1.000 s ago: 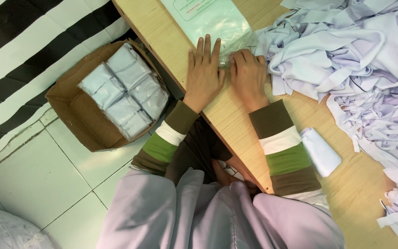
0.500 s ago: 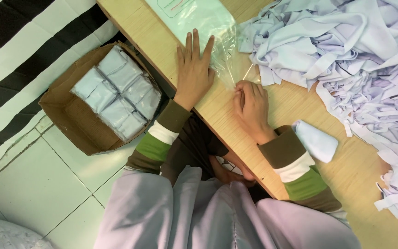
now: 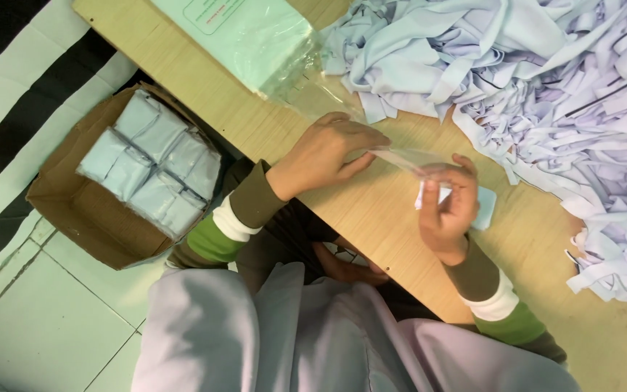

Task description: The person picks up a strip of white fabric from a pile, folds it multiple times into a rectangle, and places it into a clear plastic bag.

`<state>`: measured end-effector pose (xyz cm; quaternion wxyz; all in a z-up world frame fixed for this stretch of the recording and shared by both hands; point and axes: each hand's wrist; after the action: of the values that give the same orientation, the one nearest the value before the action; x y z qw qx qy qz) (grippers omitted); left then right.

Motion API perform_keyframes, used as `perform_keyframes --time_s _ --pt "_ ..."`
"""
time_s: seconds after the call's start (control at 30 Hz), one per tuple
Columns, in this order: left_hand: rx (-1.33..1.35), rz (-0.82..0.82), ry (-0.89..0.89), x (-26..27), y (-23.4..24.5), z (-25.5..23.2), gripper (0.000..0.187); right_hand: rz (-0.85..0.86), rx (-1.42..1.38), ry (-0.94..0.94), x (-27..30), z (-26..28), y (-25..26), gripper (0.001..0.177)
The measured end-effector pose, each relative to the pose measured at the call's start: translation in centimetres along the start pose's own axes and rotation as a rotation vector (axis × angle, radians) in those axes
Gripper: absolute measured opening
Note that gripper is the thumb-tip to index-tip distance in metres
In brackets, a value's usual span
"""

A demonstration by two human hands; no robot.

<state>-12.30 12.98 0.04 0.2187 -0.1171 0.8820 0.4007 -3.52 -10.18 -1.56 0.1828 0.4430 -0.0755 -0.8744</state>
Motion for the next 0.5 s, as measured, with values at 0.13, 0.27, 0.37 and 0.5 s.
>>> perform_keyframes --time_s 0.13,0.27,0.37,0.5 --pt "0.261 0.148 -0.025 -3.7 2.9 -3.9 0.024 -0.052 -0.057 -0.058 -3.8 -0.7 4.6 0.019" --pt "0.721 0.248 -0.011 -7.1 1.0 -5.0 0.034 -0.025 -0.472 -0.417 -6.5 -1.4 8.5 0.069" --pt "1.096 0.087 0.153 -9.4 -0.8 -6.0 0.037 0.265 -0.745 -0.655 -8.0 -2.2 9.8 0.107" --pt "1.208 -0.253 0.39 -11.7 -4.5 -5.4 0.037 0.661 -0.535 -0.923 -10.1 -0.6 10.5 0.061"
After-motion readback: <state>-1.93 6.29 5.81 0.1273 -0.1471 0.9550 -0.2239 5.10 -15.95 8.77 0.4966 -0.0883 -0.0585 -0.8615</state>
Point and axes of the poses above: each hand's wrist, its own x-axis away from the middle knuckle, its own y-axis out of the back of the hand, z = x × y, and after that the axes turned 4 degrees about -z, right-handed
